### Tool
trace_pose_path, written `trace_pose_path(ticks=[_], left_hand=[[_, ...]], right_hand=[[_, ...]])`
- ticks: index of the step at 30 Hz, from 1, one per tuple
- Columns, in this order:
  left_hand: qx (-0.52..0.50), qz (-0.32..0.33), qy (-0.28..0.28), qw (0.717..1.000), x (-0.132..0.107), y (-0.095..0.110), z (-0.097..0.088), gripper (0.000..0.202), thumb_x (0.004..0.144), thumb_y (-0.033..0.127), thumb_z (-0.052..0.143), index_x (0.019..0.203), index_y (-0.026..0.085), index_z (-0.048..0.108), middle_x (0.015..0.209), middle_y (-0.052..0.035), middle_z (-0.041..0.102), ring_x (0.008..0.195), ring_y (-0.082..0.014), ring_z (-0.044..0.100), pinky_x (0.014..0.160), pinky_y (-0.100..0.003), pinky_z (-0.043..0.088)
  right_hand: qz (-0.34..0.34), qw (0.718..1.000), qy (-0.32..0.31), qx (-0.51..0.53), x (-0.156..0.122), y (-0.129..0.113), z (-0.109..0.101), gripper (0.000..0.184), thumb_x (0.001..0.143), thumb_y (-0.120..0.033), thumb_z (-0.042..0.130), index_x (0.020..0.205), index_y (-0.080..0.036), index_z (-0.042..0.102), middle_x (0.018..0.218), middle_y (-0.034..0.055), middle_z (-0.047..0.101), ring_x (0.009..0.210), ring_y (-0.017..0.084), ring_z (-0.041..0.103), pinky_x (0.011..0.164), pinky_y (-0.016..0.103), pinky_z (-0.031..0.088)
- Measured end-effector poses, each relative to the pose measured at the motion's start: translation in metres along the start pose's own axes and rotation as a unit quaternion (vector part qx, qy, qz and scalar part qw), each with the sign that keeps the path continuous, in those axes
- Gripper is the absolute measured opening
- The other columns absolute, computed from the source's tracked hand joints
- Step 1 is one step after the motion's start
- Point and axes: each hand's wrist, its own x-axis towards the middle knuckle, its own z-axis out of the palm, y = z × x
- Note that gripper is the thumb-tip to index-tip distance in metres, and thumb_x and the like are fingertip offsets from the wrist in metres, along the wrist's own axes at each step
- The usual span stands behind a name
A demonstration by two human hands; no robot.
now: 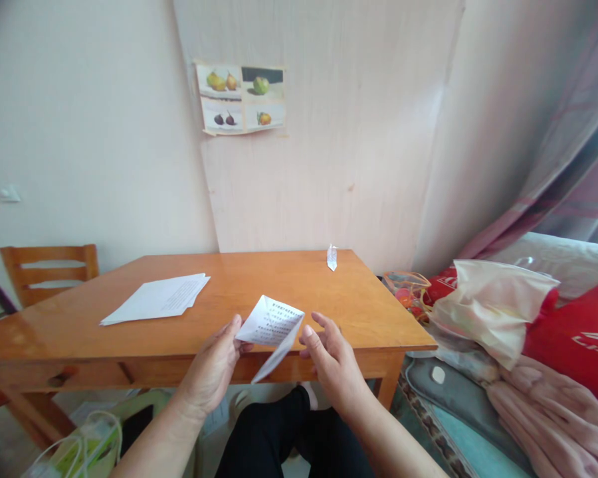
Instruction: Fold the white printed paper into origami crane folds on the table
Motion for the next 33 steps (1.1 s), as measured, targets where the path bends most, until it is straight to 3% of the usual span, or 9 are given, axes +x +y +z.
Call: trace_pose_path(ticks=[4,7,9,12,18,23,27,33], left_hand=[[0.014,0.011,0.04,0.999,0.001,-0.003,-0.002,0.046,0.088,0.055,0.063,0.109,0.015,0.073,0.113,-0.012,0.074,0.106,-0.0261,0.065,0.079,-0.032,0.047],[-0.006,0.012,0.055,0.998,0.003,-0.003,-0.004,0.041,0.086,0.052,0.067,0.105,0.015,0.073,0.111,-0.0114,0.074,0.102,-0.0248,0.065,0.077,-0.031,0.047],[-0.018,0.012,0.058,0.998,0.003,-0.002,-0.005,0.036,0.084,0.048,0.07,0.1,0.016,0.072,0.108,-0.0101,0.075,0.098,-0.023,0.066,0.074,-0.03,0.047],[-0.021,0.006,0.043,0.999,0.004,0.001,-0.007,0.027,0.082,0.041,0.073,0.093,0.016,0.071,0.1,-0.0081,0.075,0.091,-0.0203,0.066,0.071,-0.028,0.046],[-0.02,-0.004,0.031,0.999,0.009,-0.001,-0.013,0.021,0.079,0.033,0.075,0.091,0.016,0.07,0.095,-0.0061,0.075,0.088,-0.0188,0.065,0.077,-0.029,0.048],[0.004,-0.015,0.03,0.999,0.016,-0.002,-0.017,0.021,0.077,0.033,0.075,0.087,0.016,0.067,0.092,-0.0059,0.073,0.088,-0.019,0.064,0.076,-0.029,0.047],[0.043,-0.011,0.014,0.999,0.037,-0.002,-0.02,0.022,0.076,0.033,0.073,0.088,0.016,0.068,0.088,-0.0052,0.073,0.082,-0.0179,0.063,0.075,-0.029,0.045],[0.154,0.006,-0.019,0.988,0.089,-0.006,-0.016,0.015,0.072,0.023,0.067,0.086,0.015,0.067,0.083,-0.003,0.071,0.079,-0.0172,0.061,0.076,-0.028,0.043]], right_hand=[[0.032,0.998,-0.02,0.046,-0.001,-0.002,0.001,0.069,0.091,-0.062,0.054,0.143,-0.018,0.045,0.097,0.0103,0.072,0.089,0.027,0.068,0.063,0.033,0.052],[0.05,0.997,-0.023,0.057,-0.002,-0.004,0.001,0.071,0.088,-0.059,0.06,0.142,-0.016,0.046,0.091,0.0093,0.073,0.083,0.026,0.069,0.06,0.031,0.05],[0.056,0.996,-0.037,0.058,-0.001,-0.005,-0.002,0.062,0.087,-0.057,0.062,0.133,-0.016,0.056,0.09,0.0088,0.073,0.079,0.024,0.068,0.057,0.028,0.047],[0.063,0.995,-0.052,0.055,0.002,-0.004,-0.008,0.046,0.086,-0.057,0.061,0.104,-0.015,0.069,0.08,0.0066,0.072,0.069,0.021,0.065,0.055,0.027,0.044],[0.075,0.994,-0.01,0.085,0.013,0.008,-0.018,0.037,0.078,-0.054,0.069,0.078,-0.017,0.067,0.07,0.0035,0.069,0.062,0.018,0.06,0.056,0.027,0.043],[0.074,0.993,-0.014,0.086,0.021,0.016,-0.024,0.038,0.077,-0.053,0.072,0.075,-0.017,0.064,0.068,0.0029,0.066,0.061,0.017,0.057,0.056,0.027,0.039],[0.075,0.994,-0.02,0.079,0.033,0.016,-0.028,0.036,0.078,-0.051,0.072,0.08,-0.016,0.064,0.073,0.0044,0.069,0.066,0.018,0.06,0.059,0.028,0.042],[0.045,0.998,0.006,0.04,0.068,0.009,-0.031,0.04,0.072,-0.054,0.073,0.079,-0.015,0.065,0.073,0.0058,0.07,0.065,0.019,0.062,0.058,0.028,0.043]])
